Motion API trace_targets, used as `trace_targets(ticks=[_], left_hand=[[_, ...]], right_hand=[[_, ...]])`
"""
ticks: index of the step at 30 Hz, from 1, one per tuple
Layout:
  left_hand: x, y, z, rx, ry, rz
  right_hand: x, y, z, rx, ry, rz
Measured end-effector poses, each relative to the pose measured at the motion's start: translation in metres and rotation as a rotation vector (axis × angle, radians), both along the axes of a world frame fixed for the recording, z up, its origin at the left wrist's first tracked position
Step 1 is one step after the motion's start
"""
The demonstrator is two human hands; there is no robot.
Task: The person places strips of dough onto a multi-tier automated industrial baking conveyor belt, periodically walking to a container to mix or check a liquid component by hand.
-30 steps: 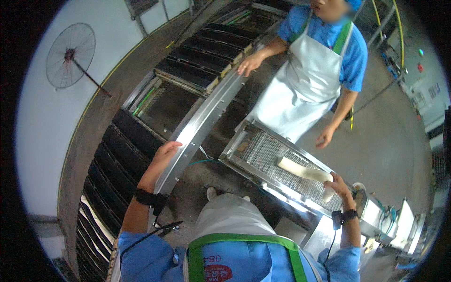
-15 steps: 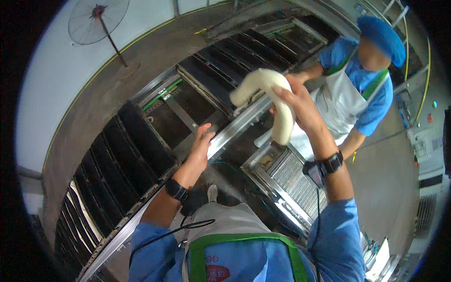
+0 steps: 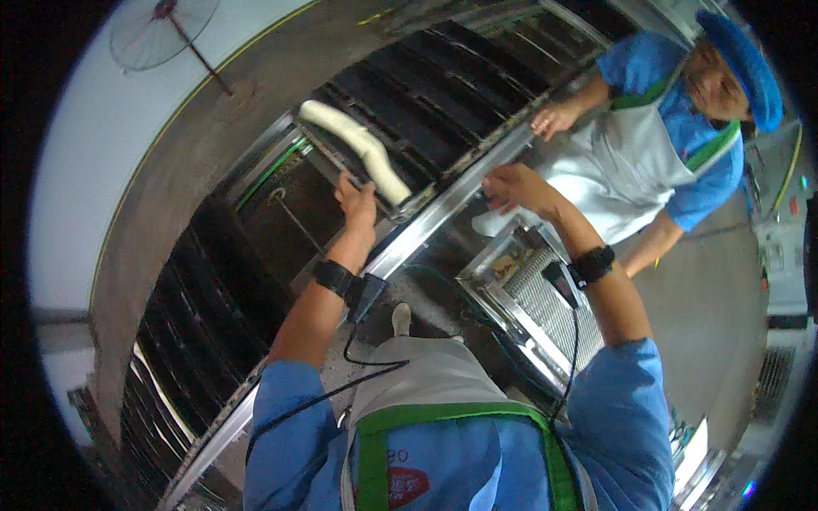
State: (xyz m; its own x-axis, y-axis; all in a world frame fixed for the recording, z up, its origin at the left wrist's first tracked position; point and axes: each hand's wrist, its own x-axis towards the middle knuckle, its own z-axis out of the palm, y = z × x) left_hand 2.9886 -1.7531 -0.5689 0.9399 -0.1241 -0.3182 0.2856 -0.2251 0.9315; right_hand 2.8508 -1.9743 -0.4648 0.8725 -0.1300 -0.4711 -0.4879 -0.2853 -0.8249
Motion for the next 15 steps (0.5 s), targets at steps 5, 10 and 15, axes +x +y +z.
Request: trace_targets(ticks=[5,10,15], left_hand=[[0.031,-0.027,-0.047,0.185,-0.329,0.186],[0.002,-0.007,-0.009,0.061,-0.226,-0.172],[0.049,-0.052,-0.041,0.607,-0.398,-0.049]], right_hand=[[-0.156,-0.014,-0.032,0.152,0.092,-0.359],[-0.313,0.002,-0.079,0.039,0.197,-0.529],[-0.449,0.013,-0.106,-0.315,0.22,-0.799]])
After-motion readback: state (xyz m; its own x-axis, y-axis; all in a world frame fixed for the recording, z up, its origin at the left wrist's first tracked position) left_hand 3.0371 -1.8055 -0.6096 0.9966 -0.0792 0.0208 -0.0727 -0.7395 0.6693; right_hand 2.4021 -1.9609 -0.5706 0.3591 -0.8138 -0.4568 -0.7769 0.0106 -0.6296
